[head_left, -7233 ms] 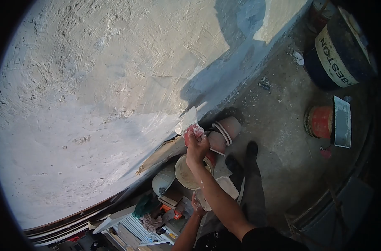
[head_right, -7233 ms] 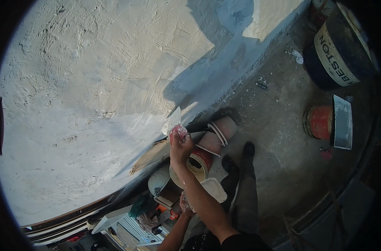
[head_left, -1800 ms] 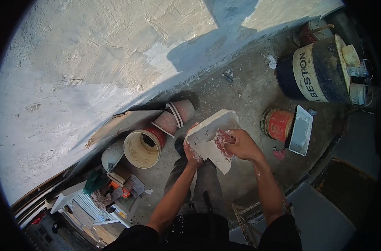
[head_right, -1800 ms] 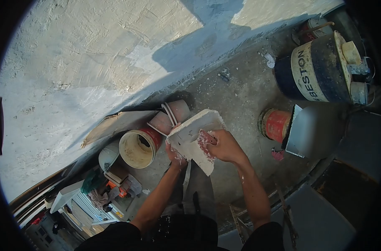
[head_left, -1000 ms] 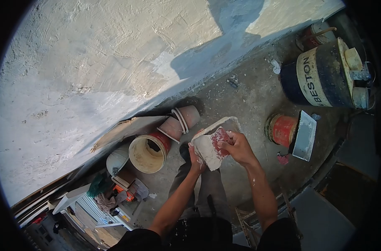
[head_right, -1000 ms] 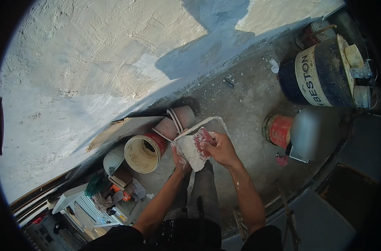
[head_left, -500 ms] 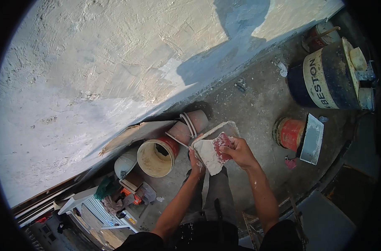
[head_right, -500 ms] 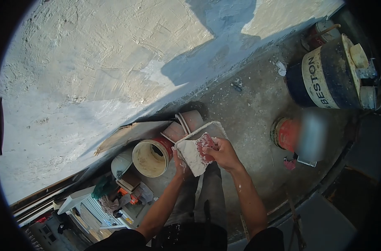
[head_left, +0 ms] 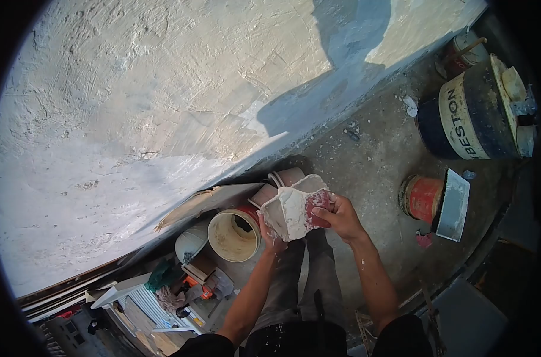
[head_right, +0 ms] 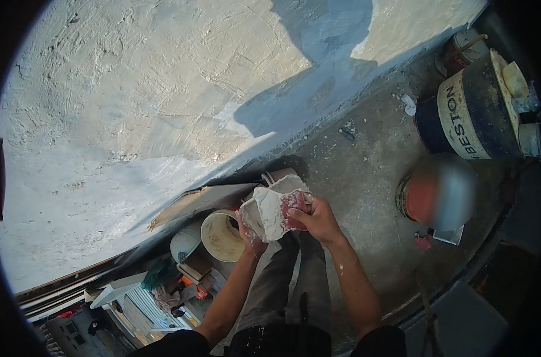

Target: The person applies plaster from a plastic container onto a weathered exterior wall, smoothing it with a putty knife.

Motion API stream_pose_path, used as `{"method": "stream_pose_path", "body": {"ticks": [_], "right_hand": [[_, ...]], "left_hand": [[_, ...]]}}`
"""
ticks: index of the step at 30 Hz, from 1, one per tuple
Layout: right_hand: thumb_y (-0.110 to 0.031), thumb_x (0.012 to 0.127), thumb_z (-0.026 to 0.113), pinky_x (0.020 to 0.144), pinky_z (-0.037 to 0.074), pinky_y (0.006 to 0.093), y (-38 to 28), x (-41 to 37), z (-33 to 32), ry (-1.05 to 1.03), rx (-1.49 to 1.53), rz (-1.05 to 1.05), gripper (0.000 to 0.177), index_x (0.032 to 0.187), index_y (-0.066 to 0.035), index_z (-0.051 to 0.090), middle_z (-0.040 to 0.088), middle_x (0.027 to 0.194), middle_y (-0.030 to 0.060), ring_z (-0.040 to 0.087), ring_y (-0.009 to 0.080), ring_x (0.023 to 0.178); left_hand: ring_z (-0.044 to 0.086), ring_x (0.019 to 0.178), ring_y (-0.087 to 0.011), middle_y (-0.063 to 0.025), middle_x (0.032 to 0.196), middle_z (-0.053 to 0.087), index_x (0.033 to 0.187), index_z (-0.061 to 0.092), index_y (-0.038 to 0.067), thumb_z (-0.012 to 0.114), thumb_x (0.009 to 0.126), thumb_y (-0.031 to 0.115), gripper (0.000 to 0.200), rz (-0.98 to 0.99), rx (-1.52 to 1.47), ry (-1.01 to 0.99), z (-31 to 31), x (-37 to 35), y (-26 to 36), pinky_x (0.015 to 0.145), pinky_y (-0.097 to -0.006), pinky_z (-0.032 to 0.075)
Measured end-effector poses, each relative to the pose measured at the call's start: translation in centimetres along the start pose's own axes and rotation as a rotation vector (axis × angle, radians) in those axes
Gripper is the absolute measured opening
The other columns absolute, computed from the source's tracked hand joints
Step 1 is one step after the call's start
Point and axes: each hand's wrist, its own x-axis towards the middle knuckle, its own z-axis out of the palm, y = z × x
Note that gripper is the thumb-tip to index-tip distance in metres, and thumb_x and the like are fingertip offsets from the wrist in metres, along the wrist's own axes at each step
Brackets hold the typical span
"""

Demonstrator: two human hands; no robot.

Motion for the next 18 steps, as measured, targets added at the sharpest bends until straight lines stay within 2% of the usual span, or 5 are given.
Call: {"method": "stream_pose_path", "body": {"ticks": [4, 7, 11, 15, 18], "right_hand": [[-0.001, 0.084, 0.063, 0.071, 0.053, 0.0264, 0.0, 4.1, 1.9, 0.071, 0.028, -0.15, 0.024, 0.107, 0.004, 0.057, 0.066, 0.095, 0.0094, 0.064, 0.012, 0.081], [0.0, 0.086, 0.061, 0.074, 0.051, 0.0265, 1.4, 9.8, 5.3, 0.344, 0.082, -0.372, 0.017, 0.102, 0.003, 0.058, 0.066, 0.093, 0.0088, 0.064, 0.0116, 0.083], [-0.005, 0.08, 0.065, 0.07, 0.049, 0.033, 1.4, 16.3, 11.4, 0.708, -0.289, -0.588, 0.013, 0.088, 0.002, 0.058, 0.066, 0.083, 0.0116, 0.065, 0.0203, 0.075], [-0.009, 0.079, 0.066, 0.063, 0.048, 0.0381, 0.3, 18.1, 16.8, 0.738, -0.36, -0.72, 0.015, 0.083, 0.002, 0.056, 0.064, 0.074, 0.0164, 0.064, 0.0322, 0.068], [-0.005, 0.079, 0.065, 0.059, 0.049, 0.0351, 0.0, 16.6, 17.8, 0.654, -0.35, -0.8, 0.013, 0.085, 0.003, 0.057, 0.063, 0.077, 0.0171, 0.064, 0.0314, 0.067]], "left_hand": [[0.046, 0.124, -0.0308, -0.0111, 0.138, 0.045, 0.141, 0.034, 0.011, 0.025, 0.092, 0.063, 0.072, 0.005, -0.027, 0.025, -2.2, 0.9, 1.4, 0.106, -0.0472, 0.035], [0.046, 0.125, -0.03, -0.0105, 0.138, 0.045, 0.14, 0.036, 0.011, 0.026, 0.092, 0.063, 0.071, 0.015, -0.006, 0.114, -5.1, 1.2, 1.4, 0.105, -0.0474, 0.035], [0.046, 0.125, -0.0286, -0.0099, 0.135, 0.047, 0.138, 0.038, 0.011, 0.027, 0.093, 0.061, 0.068, 0.042, 0.055, 0.215, -7.8, 0.1, 1.7, 0.106, -0.0477, 0.034], [0.048, 0.122, -0.0257, -0.0076, 0.132, 0.05, 0.135, 0.041, 0.011, 0.027, 0.096, 0.057, 0.061, 0.093, 0.042, 0.1, -11.7, -1.8, 2.0, 0.105, -0.0424, 0.036], [0.049, 0.122, -0.025, -0.0069, 0.132, 0.05, 0.135, 0.041, 0.012, 0.027, 0.097, 0.055, 0.059, 0.069, 0.021, 0.128, -12.3, -3.0, 2.8, 0.105, -0.0419, 0.036]]}}
